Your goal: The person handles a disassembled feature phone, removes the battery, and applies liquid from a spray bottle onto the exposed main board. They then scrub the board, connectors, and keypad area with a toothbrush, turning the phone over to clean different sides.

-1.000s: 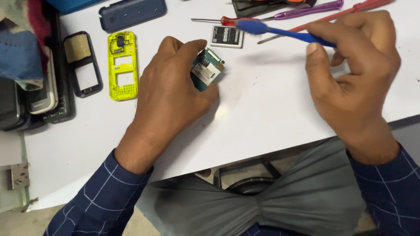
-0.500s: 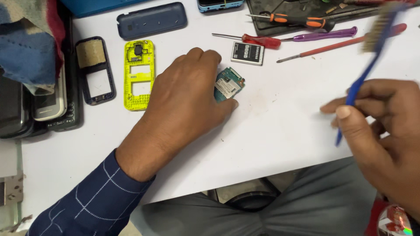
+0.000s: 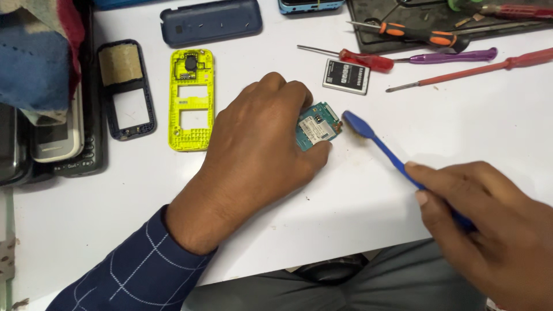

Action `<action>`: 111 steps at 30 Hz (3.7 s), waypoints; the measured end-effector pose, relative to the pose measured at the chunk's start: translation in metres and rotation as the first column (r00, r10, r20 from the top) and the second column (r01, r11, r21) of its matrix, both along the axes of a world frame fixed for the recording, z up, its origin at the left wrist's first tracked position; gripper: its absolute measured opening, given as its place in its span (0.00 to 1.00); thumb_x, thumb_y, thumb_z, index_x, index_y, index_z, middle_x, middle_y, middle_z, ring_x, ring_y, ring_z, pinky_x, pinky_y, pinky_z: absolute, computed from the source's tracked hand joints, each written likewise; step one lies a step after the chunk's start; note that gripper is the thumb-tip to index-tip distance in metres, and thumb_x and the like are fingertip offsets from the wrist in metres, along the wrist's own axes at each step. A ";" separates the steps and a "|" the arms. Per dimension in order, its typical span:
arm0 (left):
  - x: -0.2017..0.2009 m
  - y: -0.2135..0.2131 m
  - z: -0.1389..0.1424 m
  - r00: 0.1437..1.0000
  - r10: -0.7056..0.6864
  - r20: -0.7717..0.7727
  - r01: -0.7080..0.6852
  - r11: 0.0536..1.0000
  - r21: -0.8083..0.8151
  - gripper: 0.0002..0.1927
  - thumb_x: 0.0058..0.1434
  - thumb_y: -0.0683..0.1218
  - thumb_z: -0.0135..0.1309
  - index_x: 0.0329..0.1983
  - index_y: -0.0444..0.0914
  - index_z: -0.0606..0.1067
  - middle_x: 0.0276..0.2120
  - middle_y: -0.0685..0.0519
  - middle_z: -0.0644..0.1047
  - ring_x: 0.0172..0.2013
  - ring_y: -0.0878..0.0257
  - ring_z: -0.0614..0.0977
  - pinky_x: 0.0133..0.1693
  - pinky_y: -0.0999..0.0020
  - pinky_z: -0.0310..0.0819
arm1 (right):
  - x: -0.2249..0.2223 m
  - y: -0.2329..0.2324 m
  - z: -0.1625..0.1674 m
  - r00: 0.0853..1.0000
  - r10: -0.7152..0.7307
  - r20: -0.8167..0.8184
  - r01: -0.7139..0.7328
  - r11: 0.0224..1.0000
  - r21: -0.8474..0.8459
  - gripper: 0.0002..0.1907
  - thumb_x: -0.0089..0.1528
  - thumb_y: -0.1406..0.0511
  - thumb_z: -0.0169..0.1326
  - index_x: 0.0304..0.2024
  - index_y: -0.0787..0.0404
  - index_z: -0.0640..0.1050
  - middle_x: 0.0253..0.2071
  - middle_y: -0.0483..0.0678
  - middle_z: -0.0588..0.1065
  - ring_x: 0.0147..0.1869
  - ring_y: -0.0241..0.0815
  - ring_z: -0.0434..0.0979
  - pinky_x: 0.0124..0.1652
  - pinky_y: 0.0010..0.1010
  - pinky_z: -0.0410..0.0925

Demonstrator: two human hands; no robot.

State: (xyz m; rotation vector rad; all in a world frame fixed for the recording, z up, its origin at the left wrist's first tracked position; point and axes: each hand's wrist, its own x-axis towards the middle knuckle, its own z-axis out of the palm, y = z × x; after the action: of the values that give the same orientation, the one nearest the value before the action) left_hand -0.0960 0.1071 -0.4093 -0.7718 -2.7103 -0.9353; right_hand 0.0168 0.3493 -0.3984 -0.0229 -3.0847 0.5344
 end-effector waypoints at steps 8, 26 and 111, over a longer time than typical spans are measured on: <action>-0.003 0.002 -0.003 1.000 0.006 0.016 -0.006 1.000 -0.015 0.17 0.48 0.48 0.68 0.36 0.32 0.79 0.33 0.43 0.76 0.37 0.49 0.79 0.35 0.53 0.75 | 0.001 0.006 -0.015 0.994 0.113 -0.001 -0.111 0.977 0.183 0.19 0.59 0.63 0.60 0.54 0.50 0.83 0.40 0.48 0.76 0.23 0.31 0.72 0.22 0.24 0.65; -0.002 0.001 -0.005 0.999 0.006 0.038 -0.006 1.000 -0.011 0.20 0.46 0.47 0.71 0.38 0.31 0.80 0.34 0.42 0.78 0.37 0.49 0.81 0.38 0.54 0.75 | -0.023 -0.020 -0.007 0.971 0.203 -0.127 -0.193 0.977 0.087 0.17 0.59 0.67 0.60 0.52 0.55 0.83 0.39 0.46 0.76 0.26 0.31 0.78 0.24 0.24 0.70; -0.001 0.002 -0.007 1.000 0.005 0.014 -0.006 0.999 0.037 0.19 0.46 0.47 0.72 0.36 0.31 0.81 0.32 0.43 0.78 0.35 0.50 0.80 0.38 0.55 0.75 | -0.024 -0.024 -0.007 0.957 0.228 -0.177 -0.225 0.974 0.040 0.16 0.59 0.68 0.60 0.50 0.58 0.83 0.38 0.47 0.75 0.27 0.33 0.79 0.25 0.24 0.70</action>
State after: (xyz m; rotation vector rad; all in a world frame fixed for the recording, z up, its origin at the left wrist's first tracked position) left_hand -0.0968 0.1095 -0.4160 -0.7529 -2.6974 -0.9909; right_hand -0.0072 0.3255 -0.4050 0.3633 -2.9299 0.4823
